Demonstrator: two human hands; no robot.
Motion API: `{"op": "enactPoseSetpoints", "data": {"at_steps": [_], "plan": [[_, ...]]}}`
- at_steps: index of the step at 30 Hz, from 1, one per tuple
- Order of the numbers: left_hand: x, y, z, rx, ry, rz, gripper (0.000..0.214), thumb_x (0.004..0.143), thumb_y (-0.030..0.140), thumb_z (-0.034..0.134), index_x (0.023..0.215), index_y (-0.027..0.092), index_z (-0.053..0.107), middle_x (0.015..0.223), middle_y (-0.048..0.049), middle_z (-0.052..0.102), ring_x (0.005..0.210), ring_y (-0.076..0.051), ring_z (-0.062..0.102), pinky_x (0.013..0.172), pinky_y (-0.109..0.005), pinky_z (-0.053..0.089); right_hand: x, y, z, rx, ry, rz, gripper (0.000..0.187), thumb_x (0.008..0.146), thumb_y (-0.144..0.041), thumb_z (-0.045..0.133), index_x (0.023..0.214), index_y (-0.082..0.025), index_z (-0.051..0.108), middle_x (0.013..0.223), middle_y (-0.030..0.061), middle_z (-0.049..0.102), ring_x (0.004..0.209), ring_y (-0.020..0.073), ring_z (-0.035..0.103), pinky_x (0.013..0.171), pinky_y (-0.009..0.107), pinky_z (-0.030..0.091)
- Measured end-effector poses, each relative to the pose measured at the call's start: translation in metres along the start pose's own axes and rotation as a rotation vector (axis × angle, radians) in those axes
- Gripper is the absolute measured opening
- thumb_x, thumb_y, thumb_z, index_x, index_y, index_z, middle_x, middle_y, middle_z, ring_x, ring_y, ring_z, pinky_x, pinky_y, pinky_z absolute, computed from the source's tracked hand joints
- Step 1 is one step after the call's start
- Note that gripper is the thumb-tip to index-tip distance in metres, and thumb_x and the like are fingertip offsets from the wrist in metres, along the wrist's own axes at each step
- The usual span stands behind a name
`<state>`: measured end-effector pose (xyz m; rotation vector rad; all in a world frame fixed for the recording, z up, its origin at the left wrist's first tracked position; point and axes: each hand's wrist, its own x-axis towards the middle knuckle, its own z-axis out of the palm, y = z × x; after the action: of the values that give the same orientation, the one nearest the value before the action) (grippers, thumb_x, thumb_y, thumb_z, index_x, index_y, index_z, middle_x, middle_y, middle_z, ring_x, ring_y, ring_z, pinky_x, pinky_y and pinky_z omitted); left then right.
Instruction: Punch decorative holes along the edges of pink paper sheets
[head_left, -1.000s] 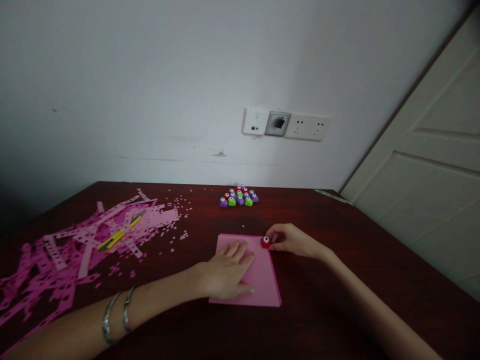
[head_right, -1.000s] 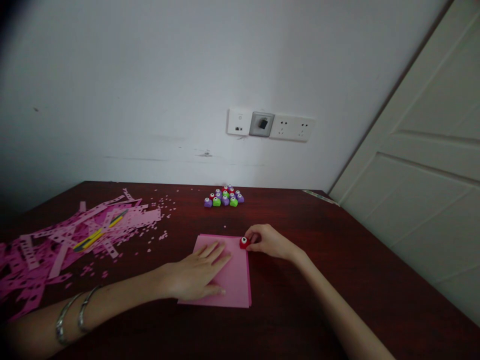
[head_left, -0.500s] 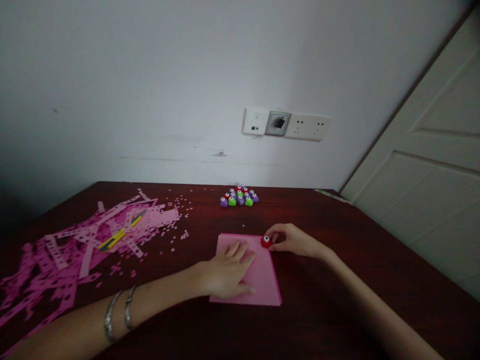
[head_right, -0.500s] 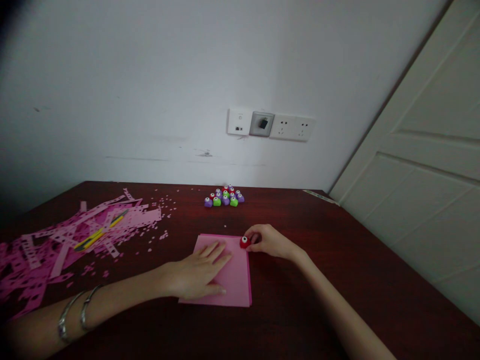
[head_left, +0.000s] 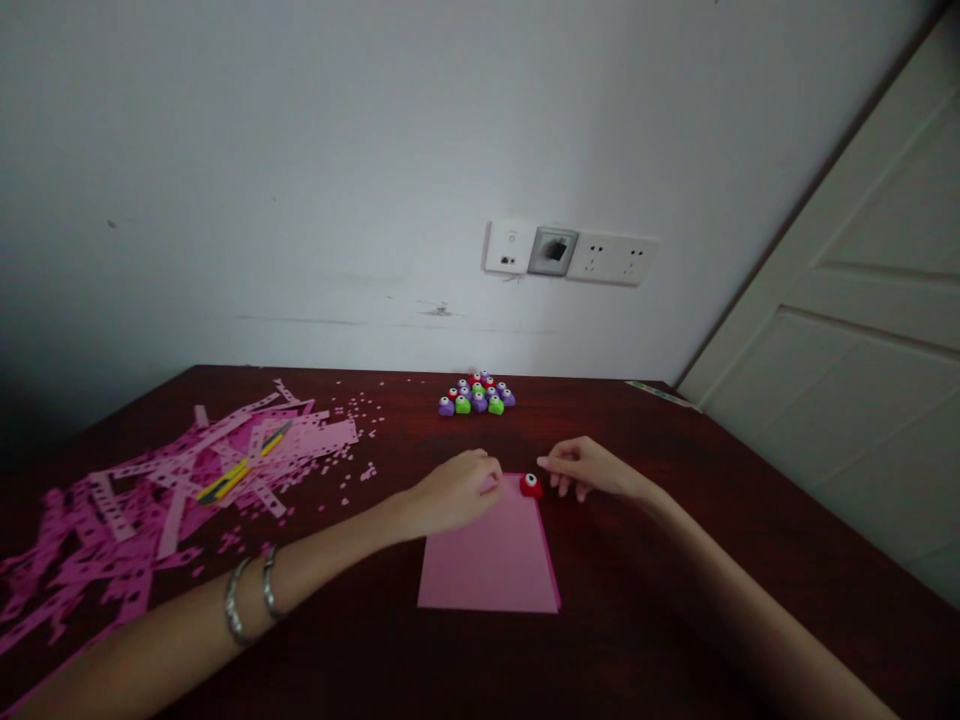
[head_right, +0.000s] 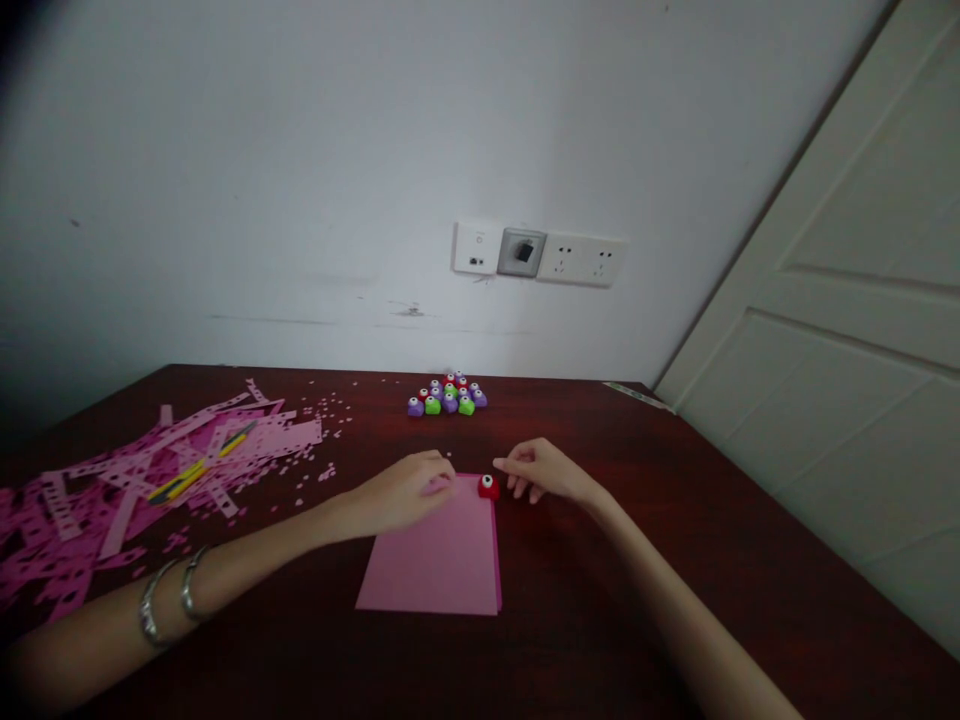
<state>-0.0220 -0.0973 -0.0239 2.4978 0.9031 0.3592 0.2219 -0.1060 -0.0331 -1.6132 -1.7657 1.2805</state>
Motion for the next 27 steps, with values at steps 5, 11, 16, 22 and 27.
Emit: {"op": "enactPoseSetpoints", "data": {"at_steps": [5,11,16,22,27], "plan": [[0.033,-0.015,-0.008,-0.261,-0.094,-0.107,0.034,0.081,0.037,0.044,0.066,0.013,0.061,0.063,-0.0037,0.061,0.054,-0.011,0.052,0.051,-0.022,0.037,0.0,-0.012,0.0,0.034,-0.096,0.131,0.048,0.068,-0.061,0.06,0.066,-0.013,0.061,0.058,0.0046,0.062,0.05,0.0098,0.057,0.037,0.015,0.038],[0.059,-0.021,-0.004,-0.497,-0.308,-0.202,0.037,0.081,0.041,0.046,0.067,0.011,0.064,0.061,-0.0037,0.061,0.043,-0.007,0.045,0.039,-0.02,0.031,0.006,-0.015,0.002,0.002,-0.173,0.211,0.046,0.062,-0.059,0.066,0.063,-0.013,0.063,0.052,0.0036,0.061,0.048,0.0098,0.057,0.036,0.014,0.038],[0.071,-0.022,0.0,-0.519,-0.403,-0.235,0.042,0.077,0.049,0.051,0.068,0.011,0.065,0.058,-0.0014,0.059,0.039,-0.004,0.04,0.039,-0.019,0.027,0.013,-0.009,0.002,-0.069,-0.208,0.242,0.051,0.061,-0.062,0.064,0.065,-0.011,0.064,0.051,0.0036,0.061,0.044,0.0079,0.054,0.035,0.013,0.037],[0.079,-0.023,0.002,-0.544,-0.547,-0.22,0.047,0.065,0.059,0.06,0.069,0.012,0.066,0.058,-0.0016,0.058,0.039,-0.004,0.036,0.039,-0.019,0.023,0.019,-0.009,-0.001,-0.036,-0.284,0.287,0.05,0.063,-0.059,0.065,0.07,-0.01,0.066,0.056,0.0051,0.064,0.049,0.0101,0.059,0.037,0.014,0.041],[0.091,-0.026,0.005,-0.545,-0.713,-0.311,0.046,0.058,0.057,0.068,0.068,0.012,0.065,0.06,-0.0024,0.058,0.039,-0.003,0.032,0.038,-0.018,0.019,0.021,-0.021,0.0,-0.082,-0.341,0.374,0.043,0.066,-0.052,0.065,0.063,-0.009,0.065,0.053,0.0058,0.063,0.049,0.0114,0.061,0.037,0.014,0.043]]}}
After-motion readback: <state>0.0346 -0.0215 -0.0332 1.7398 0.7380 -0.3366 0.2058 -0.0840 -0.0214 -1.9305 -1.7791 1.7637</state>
